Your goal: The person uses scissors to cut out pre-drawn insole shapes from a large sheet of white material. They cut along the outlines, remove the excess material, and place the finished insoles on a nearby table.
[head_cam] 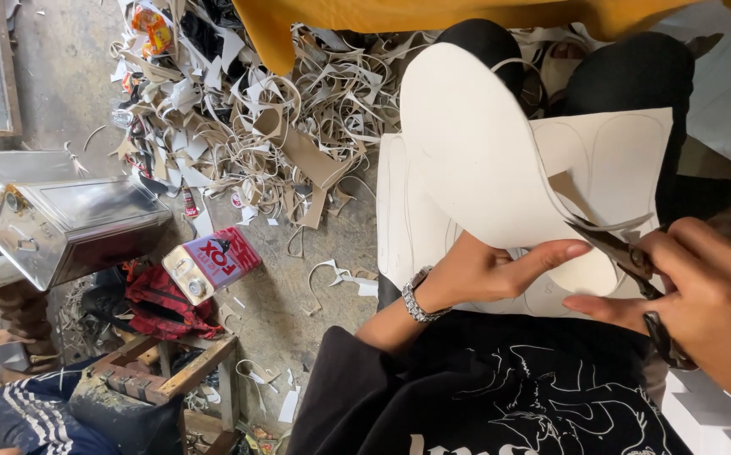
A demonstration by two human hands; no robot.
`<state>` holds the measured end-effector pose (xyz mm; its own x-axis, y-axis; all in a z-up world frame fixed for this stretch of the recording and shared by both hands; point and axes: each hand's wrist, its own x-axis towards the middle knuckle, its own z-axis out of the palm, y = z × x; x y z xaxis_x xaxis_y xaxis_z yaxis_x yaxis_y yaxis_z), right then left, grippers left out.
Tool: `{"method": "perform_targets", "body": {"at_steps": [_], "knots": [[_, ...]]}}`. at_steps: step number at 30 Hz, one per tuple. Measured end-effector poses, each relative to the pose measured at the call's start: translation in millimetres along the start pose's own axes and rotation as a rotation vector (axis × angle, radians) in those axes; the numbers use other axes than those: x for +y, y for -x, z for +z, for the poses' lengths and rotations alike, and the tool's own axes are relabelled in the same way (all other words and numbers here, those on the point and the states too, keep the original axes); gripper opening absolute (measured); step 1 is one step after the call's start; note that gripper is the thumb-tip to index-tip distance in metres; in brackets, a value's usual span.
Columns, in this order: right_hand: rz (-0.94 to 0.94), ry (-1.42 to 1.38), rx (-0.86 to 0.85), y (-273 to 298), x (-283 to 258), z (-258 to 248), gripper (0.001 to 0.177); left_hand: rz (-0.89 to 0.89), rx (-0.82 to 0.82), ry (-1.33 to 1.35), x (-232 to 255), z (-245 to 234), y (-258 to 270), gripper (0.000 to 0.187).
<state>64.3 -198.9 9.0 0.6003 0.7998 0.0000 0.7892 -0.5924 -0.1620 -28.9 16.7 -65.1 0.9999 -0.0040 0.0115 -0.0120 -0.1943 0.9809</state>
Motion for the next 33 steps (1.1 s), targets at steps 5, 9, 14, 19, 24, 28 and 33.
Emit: {"method": "perform_targets", "body": {"at_steps": [5, 9, 14, 19, 24, 28, 33], "knots": [[0.043, -0.055, -0.014, 2.7, -5.0, -2.0, 0.075, 0.219, 0.366, 0.357, 27.9, -5.1, -20.0, 0.043], [0.08, -0.06, -0.009, 1.8, -15.7, 3.7, 0.078, 0.123, 0.588, 0.297, 22.8, 9.6, -14.4, 0.039], [0.068, -0.159, 0.126, -2.7, -21.7, 17.2, 0.079, 0.072, 0.676, 0.315, 22.5, 22.3, -13.3, 0.048], [0.092, -0.165, 0.042, 3.0, -21.1, 29.8, 0.078, 0.051, 0.694, 0.322, 24.0, 20.2, -13.9, 0.053], [0.084, -0.054, 0.066, 0.9, -25.4, 25.8, 0.083, 0.053, 0.659, 0.297, 16.8, 20.4, -10.3, 0.053], [0.141, -0.308, 0.059, -2.7, -29.1, 23.2, 0.074, 0.058, 0.6, 0.197, -5.3, 30.9, 1.1, 0.025], [0.161, -0.205, 0.052, 2.5, -29.9, 29.7, 0.075, 0.074, 0.636, 0.194, 1.9, 29.0, -6.2, 0.032]]}}
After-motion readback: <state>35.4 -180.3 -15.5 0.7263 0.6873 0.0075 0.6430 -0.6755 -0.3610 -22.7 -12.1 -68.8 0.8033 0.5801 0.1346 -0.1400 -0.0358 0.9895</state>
